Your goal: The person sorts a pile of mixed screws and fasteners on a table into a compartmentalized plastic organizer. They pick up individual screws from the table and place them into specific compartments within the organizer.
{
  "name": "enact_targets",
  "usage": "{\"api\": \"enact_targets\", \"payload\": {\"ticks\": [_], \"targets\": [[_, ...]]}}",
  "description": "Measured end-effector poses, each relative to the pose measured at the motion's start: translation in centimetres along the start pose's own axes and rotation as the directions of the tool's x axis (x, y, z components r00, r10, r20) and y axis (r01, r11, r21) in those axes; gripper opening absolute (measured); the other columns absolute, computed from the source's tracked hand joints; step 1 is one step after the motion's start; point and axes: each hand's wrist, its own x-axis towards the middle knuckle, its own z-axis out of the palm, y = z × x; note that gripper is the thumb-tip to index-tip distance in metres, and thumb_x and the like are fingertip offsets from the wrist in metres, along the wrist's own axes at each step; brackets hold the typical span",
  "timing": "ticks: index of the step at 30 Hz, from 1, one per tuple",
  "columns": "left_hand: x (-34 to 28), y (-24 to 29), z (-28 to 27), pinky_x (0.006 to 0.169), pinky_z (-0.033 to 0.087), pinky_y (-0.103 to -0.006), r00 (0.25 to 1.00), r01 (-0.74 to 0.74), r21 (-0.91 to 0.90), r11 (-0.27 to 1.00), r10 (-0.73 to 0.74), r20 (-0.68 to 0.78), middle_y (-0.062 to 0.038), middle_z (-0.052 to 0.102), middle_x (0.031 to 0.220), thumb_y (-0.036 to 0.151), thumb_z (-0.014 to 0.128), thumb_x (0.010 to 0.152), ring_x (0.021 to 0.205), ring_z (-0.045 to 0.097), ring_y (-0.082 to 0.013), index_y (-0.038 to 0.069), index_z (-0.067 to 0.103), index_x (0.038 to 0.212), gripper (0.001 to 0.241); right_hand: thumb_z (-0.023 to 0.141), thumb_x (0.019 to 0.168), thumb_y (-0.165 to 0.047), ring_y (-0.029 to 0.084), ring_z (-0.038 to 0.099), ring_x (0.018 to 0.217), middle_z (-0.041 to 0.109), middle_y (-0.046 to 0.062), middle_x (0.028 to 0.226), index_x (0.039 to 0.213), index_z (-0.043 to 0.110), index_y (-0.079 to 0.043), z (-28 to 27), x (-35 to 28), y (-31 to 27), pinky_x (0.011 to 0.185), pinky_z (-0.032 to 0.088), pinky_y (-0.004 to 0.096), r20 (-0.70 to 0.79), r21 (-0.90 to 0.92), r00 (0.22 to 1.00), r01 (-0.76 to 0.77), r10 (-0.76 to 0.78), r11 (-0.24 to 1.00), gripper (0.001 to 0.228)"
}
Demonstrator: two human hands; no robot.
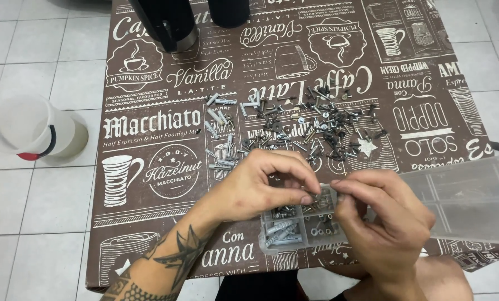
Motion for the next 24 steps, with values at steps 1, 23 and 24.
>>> {"api": "enact_targets", "payload": {"ticks": [1, 23, 24], "targets": [[-0.1, 0.4, -0.5, 0.091, 0.058, -0.0297, 1.000, 0.000, 0.001, 1.000, 0.000, 0.000, -0.002, 0.069, 0.101, 0.009, 0.072, 0.092, 0.095, 0.066, -0.0141, 0.014, 0.070, 0.102, 0.011, 0.067, 0.086, 0.019, 0.020, 0.065, 0.072, 0.071, 0.019, 0.088, 0.092, 0.074, 0.007, -0.1, -0.1, 0.2, 0.056, 0.049, 0.025, -0.001, 0.001, 1.000, 0.000, 0.000, 1.000, 0.015], [0.3, -0.9, 1.2, 0.088, 0.053, -0.0315, 0.986, -0.148, 0.691, 0.707, 0.163, 0.045, 0.002, 0.074, 0.092, 0.023, 0.079, 0.085, 0.086, 0.067, -0.0127, 0.017, 0.071, 0.099, 0.017, 0.063, 0.088, 0.015, 0.023, 0.066, 0.076, 0.067, 0.021, 0.091, 0.092, 0.066, 0.009, -1.3, -0.8, 1.2, 0.069, 0.059, 0.028, -0.004, 0.251, 0.986, -0.161, 0.168, 0.954, 0.008], [0.3, -1.0, 1.3, 0.083, 0.052, -0.0293, 0.981, -0.168, 0.694, 0.700, 0.187, 0.049, 0.000, 0.073, 0.091, 0.027, 0.078, 0.086, 0.084, 0.064, -0.0139, 0.016, 0.071, 0.100, 0.019, 0.062, 0.091, 0.010, 0.018, 0.065, 0.072, 0.066, 0.018, 0.094, 0.093, 0.065, 0.006, -1.4, -1.0, 1.2, 0.064, 0.061, 0.022, 0.061, 0.391, 0.955, -0.290, 0.289, 0.874, 0.006]]}}
